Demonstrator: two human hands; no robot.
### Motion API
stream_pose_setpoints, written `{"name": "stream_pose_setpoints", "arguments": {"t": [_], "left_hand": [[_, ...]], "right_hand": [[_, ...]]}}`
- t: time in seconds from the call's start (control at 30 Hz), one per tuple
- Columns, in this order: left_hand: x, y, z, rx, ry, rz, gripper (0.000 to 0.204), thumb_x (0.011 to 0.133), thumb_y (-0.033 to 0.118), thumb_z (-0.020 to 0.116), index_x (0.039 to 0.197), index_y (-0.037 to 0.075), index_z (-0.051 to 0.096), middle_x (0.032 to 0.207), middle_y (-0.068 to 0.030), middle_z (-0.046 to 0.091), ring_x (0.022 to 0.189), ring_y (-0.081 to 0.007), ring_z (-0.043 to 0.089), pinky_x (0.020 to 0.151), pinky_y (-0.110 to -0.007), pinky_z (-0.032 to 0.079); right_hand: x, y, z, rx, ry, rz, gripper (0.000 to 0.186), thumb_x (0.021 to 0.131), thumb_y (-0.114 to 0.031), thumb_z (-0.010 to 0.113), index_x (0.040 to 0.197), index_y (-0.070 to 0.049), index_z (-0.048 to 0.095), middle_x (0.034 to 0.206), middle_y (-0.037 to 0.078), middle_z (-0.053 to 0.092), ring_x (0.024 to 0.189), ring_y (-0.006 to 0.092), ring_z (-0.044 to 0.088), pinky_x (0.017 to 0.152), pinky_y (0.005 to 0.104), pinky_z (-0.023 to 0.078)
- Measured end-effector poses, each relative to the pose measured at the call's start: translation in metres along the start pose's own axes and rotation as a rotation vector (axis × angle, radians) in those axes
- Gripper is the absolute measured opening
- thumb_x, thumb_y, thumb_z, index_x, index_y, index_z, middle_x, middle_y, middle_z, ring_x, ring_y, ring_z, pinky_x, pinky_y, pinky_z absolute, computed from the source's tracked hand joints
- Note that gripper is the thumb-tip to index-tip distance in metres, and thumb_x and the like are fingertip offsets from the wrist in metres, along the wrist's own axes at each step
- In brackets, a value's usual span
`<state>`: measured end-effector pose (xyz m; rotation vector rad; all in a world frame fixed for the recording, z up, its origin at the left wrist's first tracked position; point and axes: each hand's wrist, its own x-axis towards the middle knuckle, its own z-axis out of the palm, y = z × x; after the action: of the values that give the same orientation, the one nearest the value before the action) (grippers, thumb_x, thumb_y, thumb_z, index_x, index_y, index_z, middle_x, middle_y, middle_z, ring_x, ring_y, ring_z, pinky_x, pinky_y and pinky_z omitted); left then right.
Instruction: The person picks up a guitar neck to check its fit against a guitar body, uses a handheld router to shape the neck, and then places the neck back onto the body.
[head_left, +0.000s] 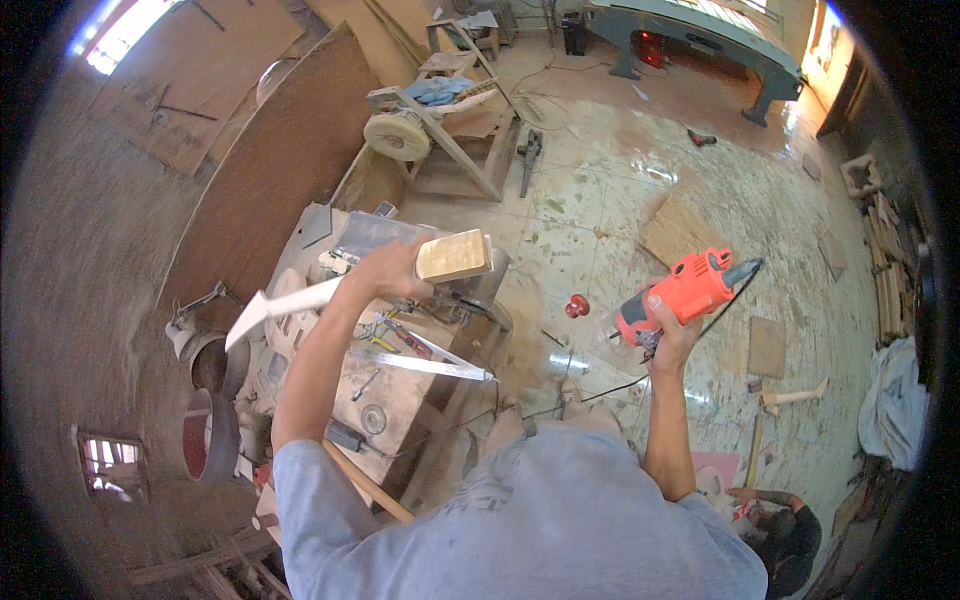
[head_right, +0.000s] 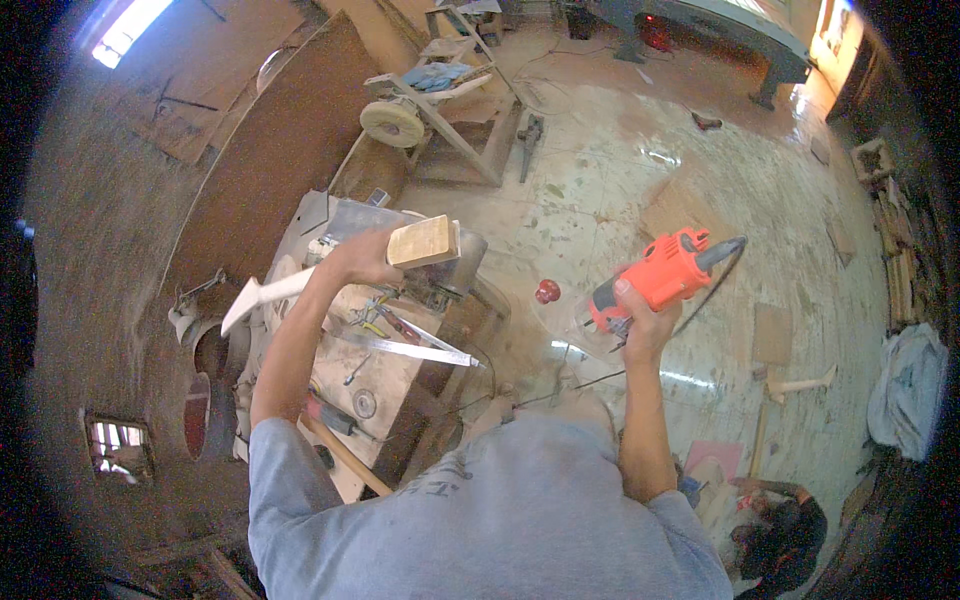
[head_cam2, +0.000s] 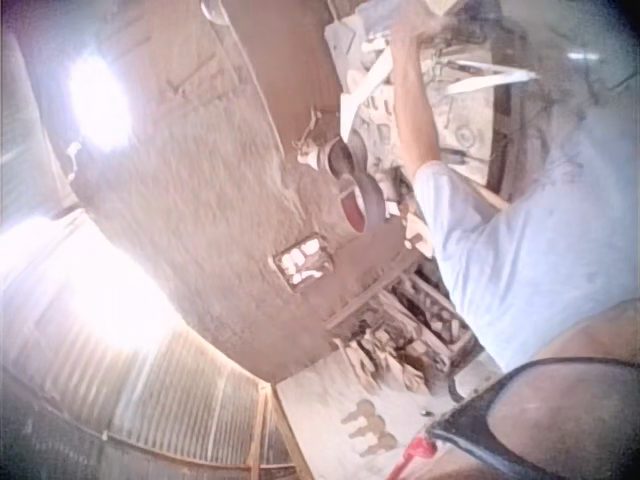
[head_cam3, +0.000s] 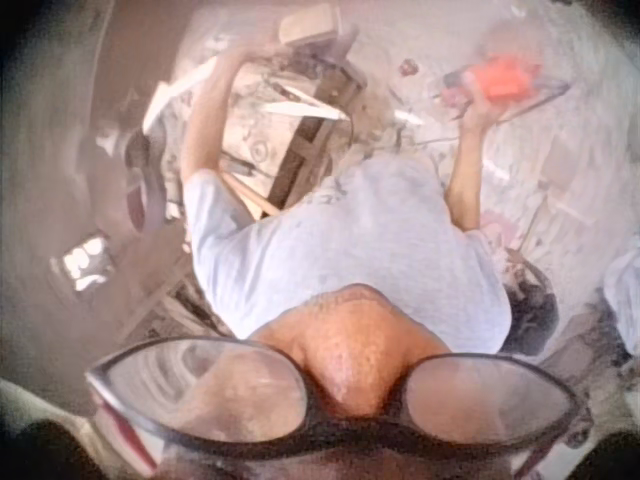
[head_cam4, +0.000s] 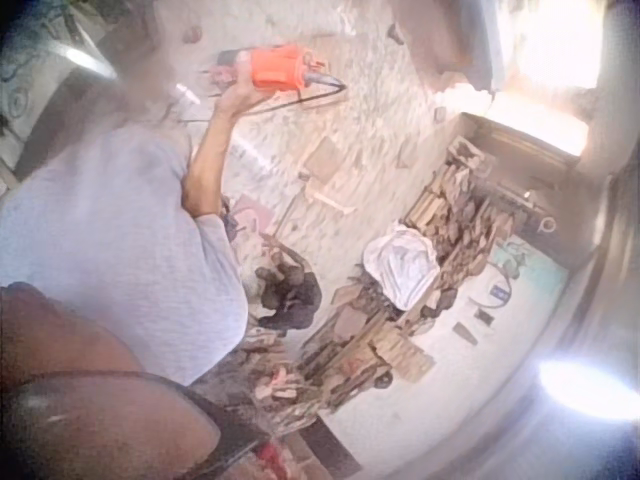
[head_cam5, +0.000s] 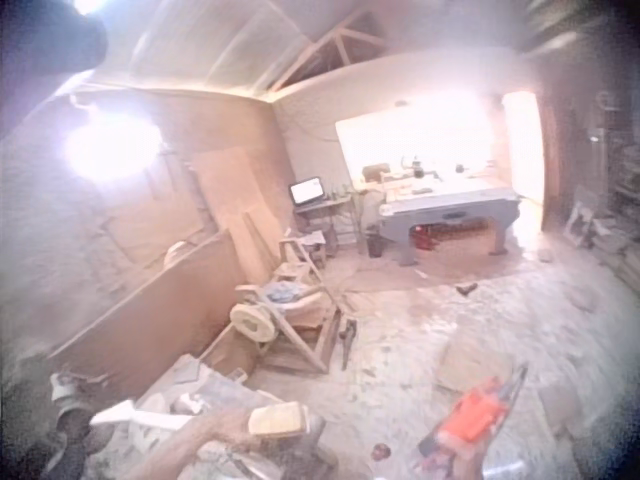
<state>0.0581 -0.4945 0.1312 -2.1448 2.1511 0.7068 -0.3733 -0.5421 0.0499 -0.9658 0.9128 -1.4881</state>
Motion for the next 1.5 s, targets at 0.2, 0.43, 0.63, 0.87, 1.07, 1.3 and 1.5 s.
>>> {"name": "stream_pose_setpoints", "arguments": {"t": [0.2, 0.43, 0.63, 0.87, 1.07, 1.3, 1.5], "left_hand": [[0.025, -0.040, 0.005, 0.239, -0.058, 0.060, 0.090, 0.064, 0.038, 0.079, 0.142, 0.006, 0.047, 0.111, -0.0297, 0.071, 0.108, -0.0477, 0.066, 0.094, -0.053, 0.053], [0.050, -0.062, 0.011, 0.233, -0.108, 0.190, 0.075, 0.067, 0.035, 0.080, 0.128, 0.005, 0.048, 0.108, -0.0289, 0.071, 0.104, -0.0503, 0.065, 0.092, -0.054, 0.052], [0.049, -0.072, 0.014, 0.137, -0.018, 0.335, 0.071, 0.069, 0.033, 0.078, 0.127, 0.004, 0.048, 0.114, -0.0278, 0.066, 0.108, -0.0491, 0.063, 0.092, -0.057, 0.050], [0.048, -0.100, 0.046, 0.035, 0.343, 0.618, 0.075, 0.075, 0.048, 0.080, 0.132, 0.005, 0.057, 0.121, -0.0205, 0.055, 0.117, -0.0395, 0.051, 0.096, -0.051, 0.047], [0.046, -0.102, 0.059, -0.051, 0.479, 0.606, 0.067, 0.078, 0.049, 0.081, 0.127, 0.006, 0.063, 0.118, -0.0175, 0.057, 0.115, -0.0385, 0.052, 0.097, -0.050, 0.045], [0.046, -0.098, 0.068, -0.103, 0.591, 0.537, 0.064, 0.080, 0.043, 0.080, 0.131, 0.007, 0.065, 0.121, -0.0172, 0.059, 0.117, -0.0375, 0.053, 0.102, -0.048, 0.043], [0.041, -0.092, 0.061, -0.471, 0.546, 0.570, 0.062, 0.083, 0.039, 0.079, 0.136, 0.011, 0.065, 0.128, -0.0163, 0.062, 0.122, -0.0362, 0.055, 0.107, -0.046, 0.042]], "right_hand": [[-0.035, -0.005, 0.014, -0.059, 0.067, -0.056, 0.043, 0.081, -0.011, 0.075, 0.120, 0.000, 0.059, 0.104, 0.012, 0.070, 0.094, 0.0189, 0.067, 0.087, 0.0345, 0.054], [-0.068, -0.012, 0.056, -0.120, 0.144, -0.157, 0.037, 0.077, -0.012, 0.078, 0.110, 0.000, 0.066, 0.099, 0.008, 0.070, 0.091, 0.0183, 0.067, 0.084, 0.0341, 0.053], [-0.084, -0.019, 0.080, -0.175, 0.156, -0.203, 0.042, 0.078, -0.010, 0.078, 0.116, 0.001, 0.063, 0.103, 0.009, 0.070, 0.093, 0.0192, 0.067, 0.087, 0.0351, 0.054], [-0.086, -0.019, 0.109, -0.156, 0.211, -0.287, 0.050, 0.079, -0.005, 0.079, 0.125, 0.001, 0.059, 0.103, 0.010, 0.070, 0.095, 0.0198, 0.068, 0.087, 0.0359, 0.055], [-0.081, -0.025, 0.147, -0.169, 0.164, -0.304, 0.050, 0.079, -0.004, 0.080, 0.124, -0.001, 0.060, 0.103, 0.008, 0.070, 0.094, 0.0184, 0.068, 0.086, 0.0353, 0.055], [-0.047, -0.010, 0.174, -0.332, 0.119, -0.413, 0.050, 0.077, -0.007, 0.083, 0.122, -0.002, 0.062, 0.103, 0.007, 0.071, 0.094, 0.0176, 0.069, 0.086, 0.0342, 0.055], [-0.045, -0.005, 0.216, -0.280, -0.008, -0.291, 0.050, 0.076, -0.009, 0.085, 0.121, -0.002, 0.064, 0.102, 0.004, 0.070, 0.091, 0.0163, 0.069, 0.084, 0.0334, 0.056]]}}
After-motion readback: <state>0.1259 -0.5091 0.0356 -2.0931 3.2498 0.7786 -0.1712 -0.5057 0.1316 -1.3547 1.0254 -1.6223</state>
